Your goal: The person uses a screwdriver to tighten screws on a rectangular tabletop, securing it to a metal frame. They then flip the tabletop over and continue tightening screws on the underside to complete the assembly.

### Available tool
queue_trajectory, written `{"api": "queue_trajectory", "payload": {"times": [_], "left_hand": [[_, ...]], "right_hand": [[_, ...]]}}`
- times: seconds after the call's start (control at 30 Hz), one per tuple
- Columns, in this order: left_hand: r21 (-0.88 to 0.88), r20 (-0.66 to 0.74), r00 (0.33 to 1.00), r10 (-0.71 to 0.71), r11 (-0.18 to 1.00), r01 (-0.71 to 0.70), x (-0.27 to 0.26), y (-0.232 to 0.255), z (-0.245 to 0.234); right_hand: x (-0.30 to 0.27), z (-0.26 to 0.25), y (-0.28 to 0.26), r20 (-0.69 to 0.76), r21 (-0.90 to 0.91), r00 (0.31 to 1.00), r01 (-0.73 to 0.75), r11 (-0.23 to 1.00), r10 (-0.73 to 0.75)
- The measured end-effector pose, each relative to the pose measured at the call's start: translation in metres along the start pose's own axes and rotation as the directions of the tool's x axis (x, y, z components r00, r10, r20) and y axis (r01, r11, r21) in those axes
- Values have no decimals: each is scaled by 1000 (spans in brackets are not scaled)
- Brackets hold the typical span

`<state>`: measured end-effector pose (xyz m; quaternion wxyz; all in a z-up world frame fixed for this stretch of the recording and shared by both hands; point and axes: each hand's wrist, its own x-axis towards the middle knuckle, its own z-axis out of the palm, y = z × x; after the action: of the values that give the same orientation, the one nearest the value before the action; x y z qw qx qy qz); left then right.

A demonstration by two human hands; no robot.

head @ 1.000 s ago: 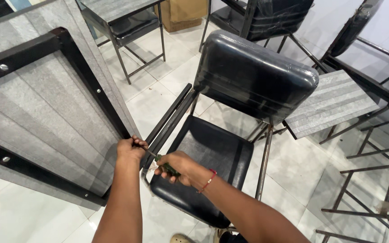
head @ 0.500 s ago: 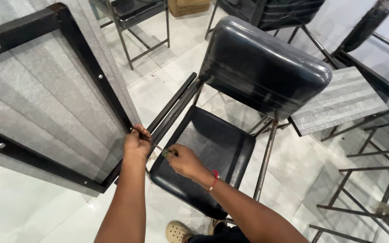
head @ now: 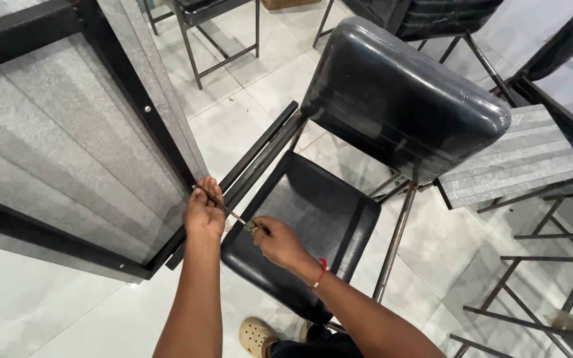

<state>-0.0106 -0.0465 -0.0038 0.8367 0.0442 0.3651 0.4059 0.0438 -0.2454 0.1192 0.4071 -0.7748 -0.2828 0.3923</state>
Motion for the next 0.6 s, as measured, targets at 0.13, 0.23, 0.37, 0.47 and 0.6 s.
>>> {"api": "queue_trajectory", "payload": {"times": [0.13, 0.23, 0.37, 0.47, 0.6], "left_hand": [[-77, -68, 998, -11, 997, 6, -6, -2, 9], [-92, -96, 995, -3, 996, -5, -13, -3, 11], [-62, -121, 992, 29, 997, -37, -21, -1, 14], [-27, -141, 989, 37, 999, -41, -25, 2, 20], [17, -194, 980, 53, 999, -51, -26, 4, 26]], "right_hand": [[7, -5, 7, 30, -9, 1000, -4, 1000, 4], [10, -8, 15, 24, -40, 999, 33, 999, -32], [12, -10, 17, 25, -17, 997, 75, 997, -75], [12, -11, 11, 71, 2, 997, -40, 999, 40], [12, -14, 5, 106, 71, 992, -73, 995, 65]]}}
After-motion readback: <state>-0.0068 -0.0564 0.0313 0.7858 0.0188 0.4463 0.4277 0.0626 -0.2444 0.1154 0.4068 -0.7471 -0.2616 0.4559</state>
